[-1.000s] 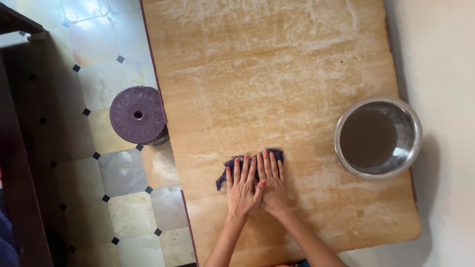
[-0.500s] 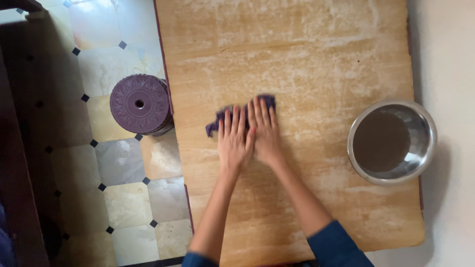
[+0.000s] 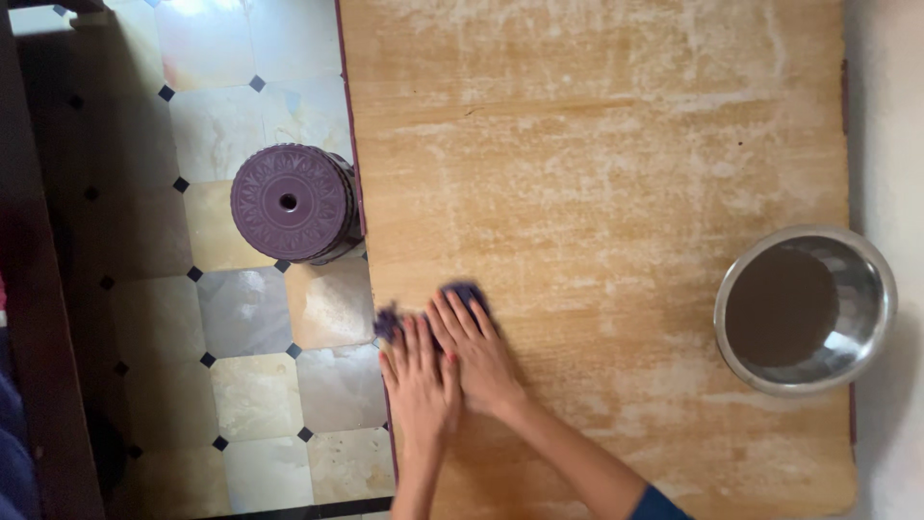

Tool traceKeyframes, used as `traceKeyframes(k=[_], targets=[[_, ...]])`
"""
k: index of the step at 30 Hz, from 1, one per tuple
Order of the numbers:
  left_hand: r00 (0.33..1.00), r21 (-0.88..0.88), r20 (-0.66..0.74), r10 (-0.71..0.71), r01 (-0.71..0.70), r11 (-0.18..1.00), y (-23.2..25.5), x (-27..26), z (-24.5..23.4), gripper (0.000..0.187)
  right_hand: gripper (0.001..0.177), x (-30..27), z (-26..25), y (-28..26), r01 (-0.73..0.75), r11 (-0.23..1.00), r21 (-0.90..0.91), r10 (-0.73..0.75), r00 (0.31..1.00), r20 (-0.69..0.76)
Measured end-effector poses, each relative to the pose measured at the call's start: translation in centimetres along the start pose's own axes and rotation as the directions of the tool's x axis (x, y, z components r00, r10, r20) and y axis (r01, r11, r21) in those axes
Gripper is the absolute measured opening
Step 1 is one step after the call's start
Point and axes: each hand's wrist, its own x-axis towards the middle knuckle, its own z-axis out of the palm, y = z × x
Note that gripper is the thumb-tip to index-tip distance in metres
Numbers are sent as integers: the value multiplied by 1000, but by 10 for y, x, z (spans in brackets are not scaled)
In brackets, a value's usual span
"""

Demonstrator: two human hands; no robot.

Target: The person wipes a wooden table surface with a dark cloth, repeatedly dipping the cloth into a metal bowl of water to re-wet it. They move the bowl aside to clean underneath and continue wiping the entire tabletop area.

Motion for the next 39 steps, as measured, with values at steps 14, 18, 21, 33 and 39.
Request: traceKeyframes(k=[14, 18, 21, 33, 39], targets=[[943, -323, -271, -195, 101, 941, -39, 150, -23, 55, 62, 54, -36, 39, -66, 996, 60, 72, 992, -104], [962, -314, -172, -212, 150, 938, -41, 156, -19, 49, 65, 8, -57, 68, -237, 970, 60, 243, 961, -135], [965, -376, -165, -205, 130, 917, -42, 153, -15, 54, 63, 3, -52, 71, -356, 934, -17, 347, 918, -192], [974, -752, 121, -191, 216, 623, -87, 160, -11, 54, 68, 133, 17, -1, -218, 976, 6, 206, 913, -353], [992, -805, 72, -104, 119, 581, -90, 145, -9, 60, 56, 48, 22, -9, 407, 902, 143, -385, 909, -157]])
